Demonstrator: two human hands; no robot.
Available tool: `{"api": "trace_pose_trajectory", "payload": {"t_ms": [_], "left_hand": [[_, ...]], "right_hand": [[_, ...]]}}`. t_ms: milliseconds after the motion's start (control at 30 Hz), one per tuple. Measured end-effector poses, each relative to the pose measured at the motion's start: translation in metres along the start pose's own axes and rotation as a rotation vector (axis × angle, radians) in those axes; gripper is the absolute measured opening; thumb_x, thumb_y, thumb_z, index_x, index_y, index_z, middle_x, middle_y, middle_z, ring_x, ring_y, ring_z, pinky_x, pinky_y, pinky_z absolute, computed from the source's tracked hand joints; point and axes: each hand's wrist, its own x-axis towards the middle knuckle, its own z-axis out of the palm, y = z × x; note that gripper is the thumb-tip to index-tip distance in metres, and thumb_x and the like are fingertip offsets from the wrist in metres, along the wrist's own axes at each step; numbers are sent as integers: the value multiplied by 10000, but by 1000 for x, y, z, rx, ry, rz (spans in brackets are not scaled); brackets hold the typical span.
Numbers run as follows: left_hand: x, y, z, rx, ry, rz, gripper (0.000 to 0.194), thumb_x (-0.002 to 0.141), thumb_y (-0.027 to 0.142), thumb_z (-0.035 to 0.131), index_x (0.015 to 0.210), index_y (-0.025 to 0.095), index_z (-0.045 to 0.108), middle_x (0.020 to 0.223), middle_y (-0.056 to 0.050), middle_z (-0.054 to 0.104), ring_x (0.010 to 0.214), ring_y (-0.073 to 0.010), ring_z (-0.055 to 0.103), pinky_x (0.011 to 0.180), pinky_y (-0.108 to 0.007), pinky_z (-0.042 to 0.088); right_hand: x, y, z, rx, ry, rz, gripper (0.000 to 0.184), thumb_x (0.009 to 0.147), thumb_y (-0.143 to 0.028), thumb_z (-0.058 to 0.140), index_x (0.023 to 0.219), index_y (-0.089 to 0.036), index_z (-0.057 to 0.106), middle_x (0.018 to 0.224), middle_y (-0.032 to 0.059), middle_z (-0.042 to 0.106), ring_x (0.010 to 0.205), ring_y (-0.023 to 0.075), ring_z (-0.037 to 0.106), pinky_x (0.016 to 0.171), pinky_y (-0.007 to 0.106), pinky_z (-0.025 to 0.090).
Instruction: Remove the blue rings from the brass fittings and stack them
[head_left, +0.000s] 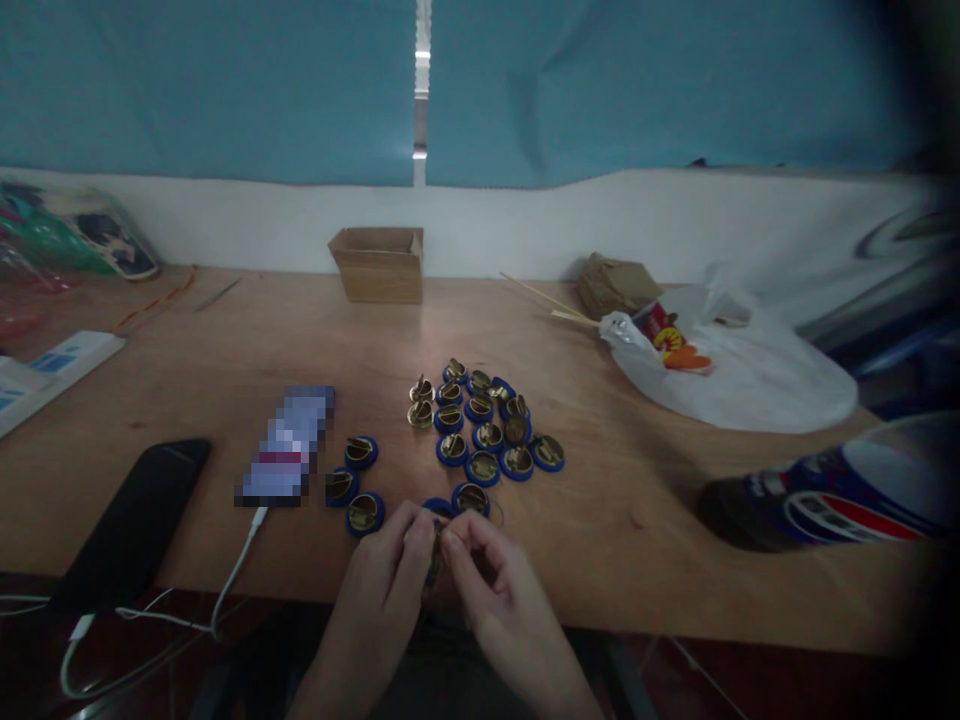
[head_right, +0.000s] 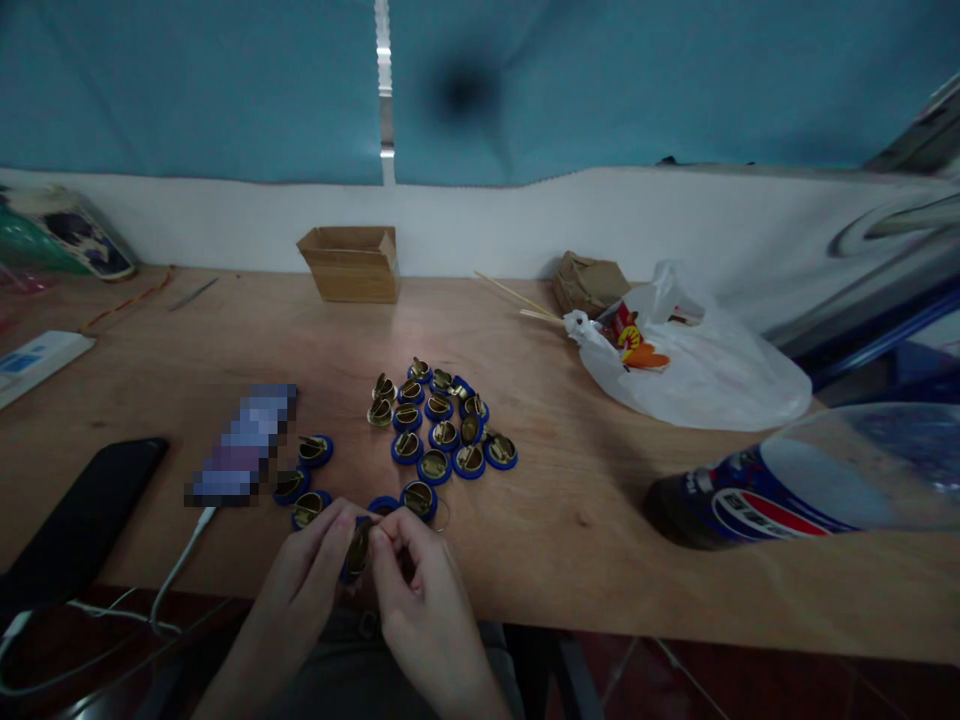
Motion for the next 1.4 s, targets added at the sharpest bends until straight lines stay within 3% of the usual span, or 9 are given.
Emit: {"api": "trace_pose_trajectory", "payload": {"t_ms": [100,300,567,733,867,1067,1167,1400], "left_hand": [[-2,3,1,-22,13,-2,368,996,379,329,806,195,586,760,-27,646,688,-181,604,619,-257,449],[-6,-3,3,-31,162,48,300,934,407,464,872,213,685,855,-57,718,769,-213,652,675,-267,504],[-6,-2,2,-95,177,-23,397,941,485,434,960,187,696,823,-82,727,720,-222,667,613,-278,536],[-4,1,4,-156,157,-22,423,961,476,388,919,181,688,863,-81,724,800,-231,671,672,-293,545],[-7,1,6,-217,140,-53,426,967,492,375,999,178,661,939,-89,717,857,-237,668,642,-288,537],[-11,-3,7,-203,177,14,385,989,463,361,1093,203,626,1110,-75,679,1095,-235,602,876,-307,485],[-11,-6,2,-195,121,39,367,997,457,357,1144,227,602,1166,-58,657,1173,-218,561,982,-304,427],[-16,-6,-2,-347,121,16,363,986,457,391,1147,224,618,1184,-68,654,1113,-227,603,973,-315,456]], "right_hand": [[0,0,0,-2,-5,-5,384,941,-500,465,702,-199,454,619,-35,450,568,116,429,519,234,327],[0,1,-1,-19,-2,-33,368,952,-459,453,686,-208,422,618,-42,413,567,115,396,511,240,295],[0,-3,3,-134,6,-94,309,976,-334,393,692,-214,402,626,-47,399,568,115,381,513,247,280],[-3,-1,5,-227,45,-131,298,990,-308,370,709,-215,404,631,-47,423,564,113,411,505,246,277],[-3,-2,5,-215,52,-145,316,1002,-325,358,709,-215,402,631,-48,444,566,110,428,511,239,293],[-8,-8,0,-140,51,-173,305,999,-348,386,736,-208,450,646,-49,441,591,108,434,545,230,329],[-10,-12,-3,-170,22,-205,241,978,-303,423,768,-204,488,652,-55,393,586,110,394,535,234,313],[-7,-14,-5,-132,52,-170,78,908,-227,479,834,-218,502,654,-70,337,577,115,375,530,223,334]]}}
